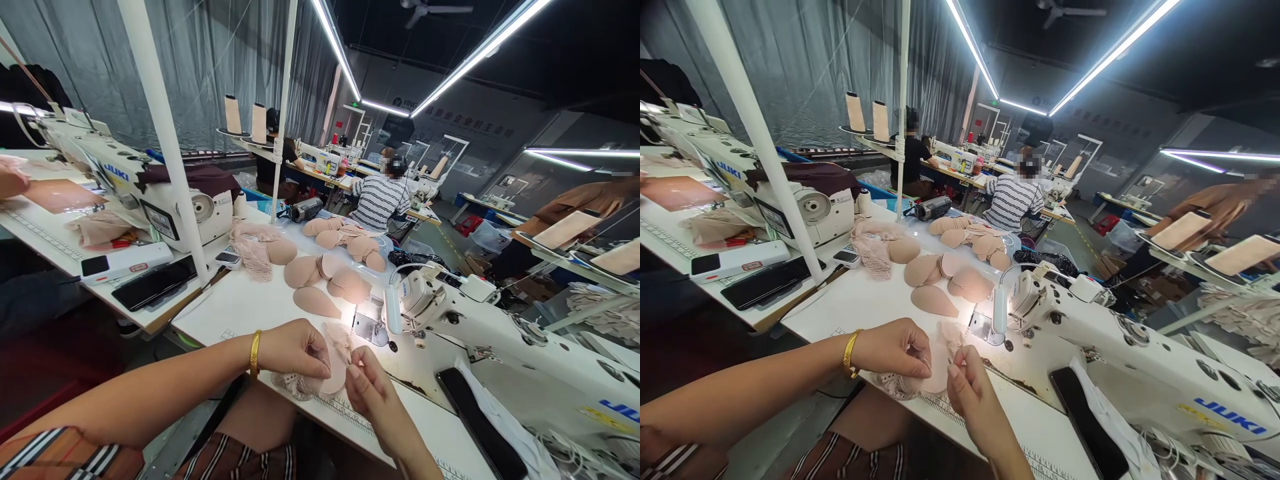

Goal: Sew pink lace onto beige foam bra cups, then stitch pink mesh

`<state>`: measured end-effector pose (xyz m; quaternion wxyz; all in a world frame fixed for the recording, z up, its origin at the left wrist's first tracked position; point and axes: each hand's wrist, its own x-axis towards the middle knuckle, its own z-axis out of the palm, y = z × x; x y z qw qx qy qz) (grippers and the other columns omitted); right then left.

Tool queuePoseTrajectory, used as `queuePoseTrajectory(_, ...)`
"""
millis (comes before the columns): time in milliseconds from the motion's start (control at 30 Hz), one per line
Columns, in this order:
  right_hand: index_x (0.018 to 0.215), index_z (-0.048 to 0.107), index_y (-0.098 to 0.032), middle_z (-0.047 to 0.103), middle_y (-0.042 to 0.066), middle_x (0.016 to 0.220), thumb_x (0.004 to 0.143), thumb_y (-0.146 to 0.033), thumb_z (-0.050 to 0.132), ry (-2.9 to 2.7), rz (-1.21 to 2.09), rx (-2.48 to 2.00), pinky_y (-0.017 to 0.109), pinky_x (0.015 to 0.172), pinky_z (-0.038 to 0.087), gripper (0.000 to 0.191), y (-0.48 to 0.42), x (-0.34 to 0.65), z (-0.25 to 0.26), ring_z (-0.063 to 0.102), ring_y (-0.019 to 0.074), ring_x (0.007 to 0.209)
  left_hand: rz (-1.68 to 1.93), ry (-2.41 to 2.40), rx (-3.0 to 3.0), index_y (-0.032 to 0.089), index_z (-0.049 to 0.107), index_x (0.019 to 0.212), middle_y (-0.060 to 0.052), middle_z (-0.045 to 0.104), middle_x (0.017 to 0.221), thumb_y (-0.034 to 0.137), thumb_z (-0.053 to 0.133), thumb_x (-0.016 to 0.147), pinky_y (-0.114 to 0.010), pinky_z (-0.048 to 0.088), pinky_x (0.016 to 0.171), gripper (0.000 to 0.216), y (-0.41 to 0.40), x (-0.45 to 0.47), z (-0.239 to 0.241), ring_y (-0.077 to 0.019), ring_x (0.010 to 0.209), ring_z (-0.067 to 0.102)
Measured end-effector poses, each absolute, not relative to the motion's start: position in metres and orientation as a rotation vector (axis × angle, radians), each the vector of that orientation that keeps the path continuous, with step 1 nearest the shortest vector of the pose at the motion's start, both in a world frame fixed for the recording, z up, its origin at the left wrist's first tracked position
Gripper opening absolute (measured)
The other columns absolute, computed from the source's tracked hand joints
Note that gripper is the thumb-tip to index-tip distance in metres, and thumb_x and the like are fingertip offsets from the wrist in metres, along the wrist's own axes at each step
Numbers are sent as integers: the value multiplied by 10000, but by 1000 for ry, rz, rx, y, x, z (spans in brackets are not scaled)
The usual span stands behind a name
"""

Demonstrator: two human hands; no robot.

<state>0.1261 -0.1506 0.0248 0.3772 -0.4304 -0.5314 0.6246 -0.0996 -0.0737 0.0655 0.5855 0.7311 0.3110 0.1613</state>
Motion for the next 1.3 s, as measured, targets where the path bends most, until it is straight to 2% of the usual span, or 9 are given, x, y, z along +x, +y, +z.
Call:
queuePoseTrajectory(200, 1067, 483, -273, 536, -23, 708, 1042, -655, 424, -1614, 694, -1691, 304, 603, 354, 387, -147, 202, -7, 488, 202, 616, 455, 763, 1548, 147, 769, 775, -20, 721, 733, 461, 847, 724, -234, 470, 653, 327, -57, -130, 83, -145, 686, 613)
queuePoseTrajectory(267, 1132, 562, -265, 677, 92, 916, 1040, -602, 452, -1755, 216, -1755, 401, 710, 426, 366, -148, 220, -13, 607, 303, 815, 558, 807, 1553, 147, 771, 806, -23, 725, 761, 516, 830, 757, -240, 481, 658, 376, -51, -147, 101, -153, 711, 623)
queuePoseTrajectory(367, 1300, 596, -262, 668, 168, 1240, 1038, -490, 532, -1971, -154, -1554, 532, 919, 430, 353, -151, 211, -10, 581, 393, 1131, 833, 983, 1633, 170, 783, 869, -26, 734, 818, 567, 774, 819, -255, 500, 661, 400, -44, -173, 132, -169, 747, 640)
queuePoseTrajectory(500, 1532, 424, -229, 587, 175, 1432, 995, -486, 657, -2325, 55, -1089, 514, 1036, 431, 639, -155, 141, 2, 524, 373, 1281, 1482, 1315, 1954, 232, 796, 974, -26, 757, 938, 477, 692, 935, -312, 538, 789, 269, -45, -180, 151, -199, 868, 664)
queuePoseTrajectory(600, 1307, 593, -218, 715, 112, 1180, 1046, -275, 543, -2403, 84, -893, 460, 946, 460, 271, -154, 101, 0, 615, 293, 1051, 1880, 1356, 2361, 234, 777, 1023, -27, 742, 954, 333, 663, 991, -340, 520, 889, 154, -47, -155, 131, -200, 911, 658)
queuePoseTrajectory(700, 1053, 634, -228, 704, 36, 857, 1018, -171, 443, -2411, 107, -783, 366, 779, 448, 202, -155, 102, -12, 597, 210, 800, 1522, 1171, 2733, 210, 747, 1050, -53, 737, 989, 219, 582, 1034, -339, 506, 873, 166, -46, -110, 83, -207, 928, 655)
queuePoseTrajectory(800, 1035, 632, -249, 699, 7, 779, 1059, -261, 431, -2435, 67, -711, 335, 688, 395, 202, -163, 130, -24, 582, 184, 707, 653, 937, 2914, 156, 709, 873, -75, 709, 925, 136, 605, 985, -348, 500, 796, 154, -41, -62, 34, -230, 882, 641)
queuePoseTrajectory(867, 1048, 643, -270, 706, -6, 761, 1098, -309, 425, -2457, 108, -741, 329, 681, 380, 227, -170, 151, -26, 585, 174, 677, 434, 783, 2932, 153, 679, 799, -68, 700, 911, 160, 697, 924, -342, 503, 760, 126, -37, -37, 13, -232, 860, 637)
queuePoseTrajectory(1300, 749, 590, -234, 610, 40, 778, 987, -605, 535, -2003, 758, -1315, 324, 772, 470, 444, -157, 197, -1, 583, 225, 802, 406, 604, 2935, 171, 616, 824, -74, 677, 907, 4, 578, 864, -337, 506, 852, 177, 3, 23, 4, -236, 915, 621)
